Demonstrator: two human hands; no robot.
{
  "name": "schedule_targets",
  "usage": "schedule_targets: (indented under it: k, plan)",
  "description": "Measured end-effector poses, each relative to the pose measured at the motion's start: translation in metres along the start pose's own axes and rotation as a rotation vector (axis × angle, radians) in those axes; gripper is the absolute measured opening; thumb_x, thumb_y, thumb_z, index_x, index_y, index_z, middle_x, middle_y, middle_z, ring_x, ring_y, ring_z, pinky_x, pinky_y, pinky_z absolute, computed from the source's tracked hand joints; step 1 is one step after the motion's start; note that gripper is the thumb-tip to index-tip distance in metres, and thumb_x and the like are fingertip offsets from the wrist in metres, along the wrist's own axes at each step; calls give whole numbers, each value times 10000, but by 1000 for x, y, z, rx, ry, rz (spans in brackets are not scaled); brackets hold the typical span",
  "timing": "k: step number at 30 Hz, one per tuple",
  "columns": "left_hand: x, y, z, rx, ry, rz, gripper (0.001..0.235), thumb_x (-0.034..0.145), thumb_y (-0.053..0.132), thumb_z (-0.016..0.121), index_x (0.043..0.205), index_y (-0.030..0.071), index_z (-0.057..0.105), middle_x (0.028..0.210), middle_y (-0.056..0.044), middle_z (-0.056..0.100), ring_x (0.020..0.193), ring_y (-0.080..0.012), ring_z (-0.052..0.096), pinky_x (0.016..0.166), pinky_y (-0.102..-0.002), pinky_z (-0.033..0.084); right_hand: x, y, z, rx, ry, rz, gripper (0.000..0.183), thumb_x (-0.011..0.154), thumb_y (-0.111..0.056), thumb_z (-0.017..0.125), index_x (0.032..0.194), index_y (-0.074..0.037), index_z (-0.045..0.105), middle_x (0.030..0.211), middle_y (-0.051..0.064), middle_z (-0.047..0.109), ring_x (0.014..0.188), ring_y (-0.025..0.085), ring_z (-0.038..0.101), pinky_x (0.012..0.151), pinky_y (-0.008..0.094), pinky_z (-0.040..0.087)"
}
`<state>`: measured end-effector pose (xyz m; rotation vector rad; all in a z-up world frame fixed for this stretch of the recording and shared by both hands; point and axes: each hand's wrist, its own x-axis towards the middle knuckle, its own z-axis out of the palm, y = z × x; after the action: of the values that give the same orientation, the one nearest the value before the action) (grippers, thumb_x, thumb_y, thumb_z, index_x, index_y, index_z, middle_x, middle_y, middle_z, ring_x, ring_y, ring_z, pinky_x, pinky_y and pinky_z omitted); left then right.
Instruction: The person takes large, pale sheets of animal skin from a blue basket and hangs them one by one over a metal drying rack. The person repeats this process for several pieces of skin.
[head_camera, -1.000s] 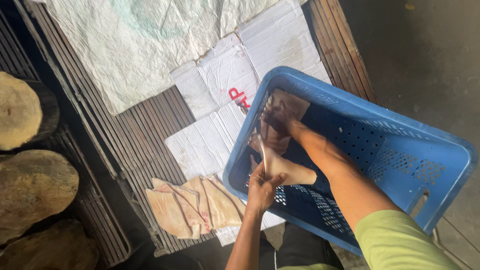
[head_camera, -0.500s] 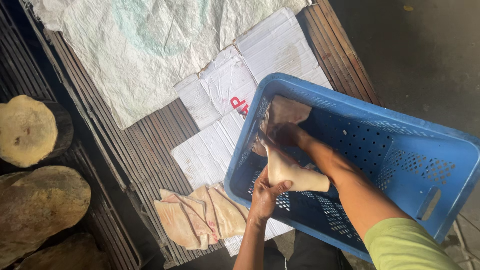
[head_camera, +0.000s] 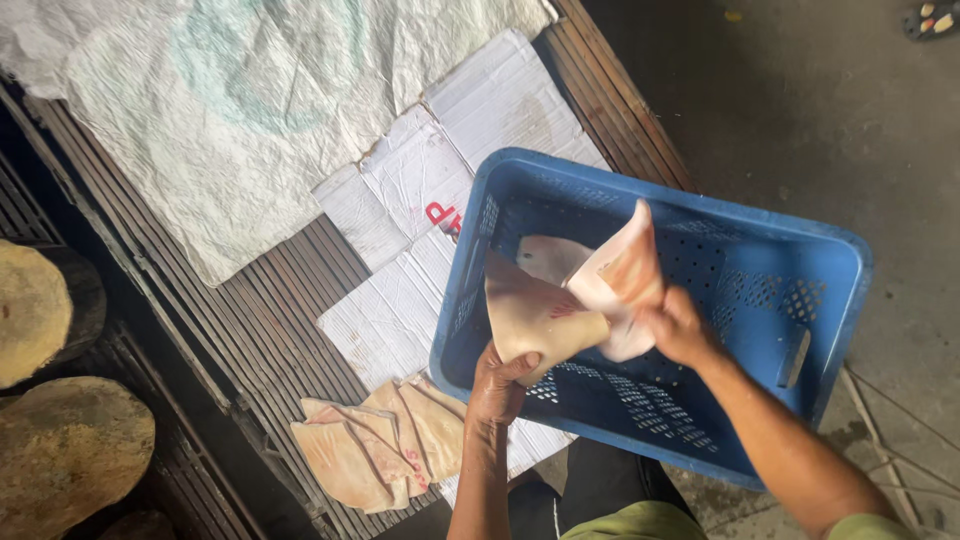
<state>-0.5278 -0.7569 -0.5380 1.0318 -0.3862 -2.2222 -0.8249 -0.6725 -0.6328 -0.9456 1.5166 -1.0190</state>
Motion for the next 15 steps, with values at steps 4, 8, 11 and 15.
schedule_targets:
  k: [4,8,11,15]
  plan:
    - [-2,1,2,129,43,-144,707,721,152,853,1345,-26,574,1189,-126,711,1087,-254,686,977,-388,530,-5,4,22,502,-522,363,295,837,-239,652,992,8,701,921,70,676,873,168,621,806,337,504]
    - [-18,8,24,332,14,-124,683,748,157,847,1353,-25,587,1207,-113,715,1104,-228,682,989,-356,525,0,-17,32,368,-739,408,463,776,-270,635,1155,-14,705,1032,34,706,970,143,629,901,320,504]
    - [-38,18,45,347,11,-68,654,778,169,837,1353,-21,593,1208,-102,718,1122,-207,678,1010,-331,516,-7,-48,31,-179,-792,141,402,849,-323,720,1092,-2,722,939,48,726,875,152,683,818,306,545]
    - [-71,44,75,293,-59,-28,641,786,150,830,1359,-16,597,1182,-91,727,1119,-192,677,1027,-325,511,-17,-97,47,438,-789,303,441,931,-274,688,1223,49,617,889,86,687,695,158,646,563,302,535]
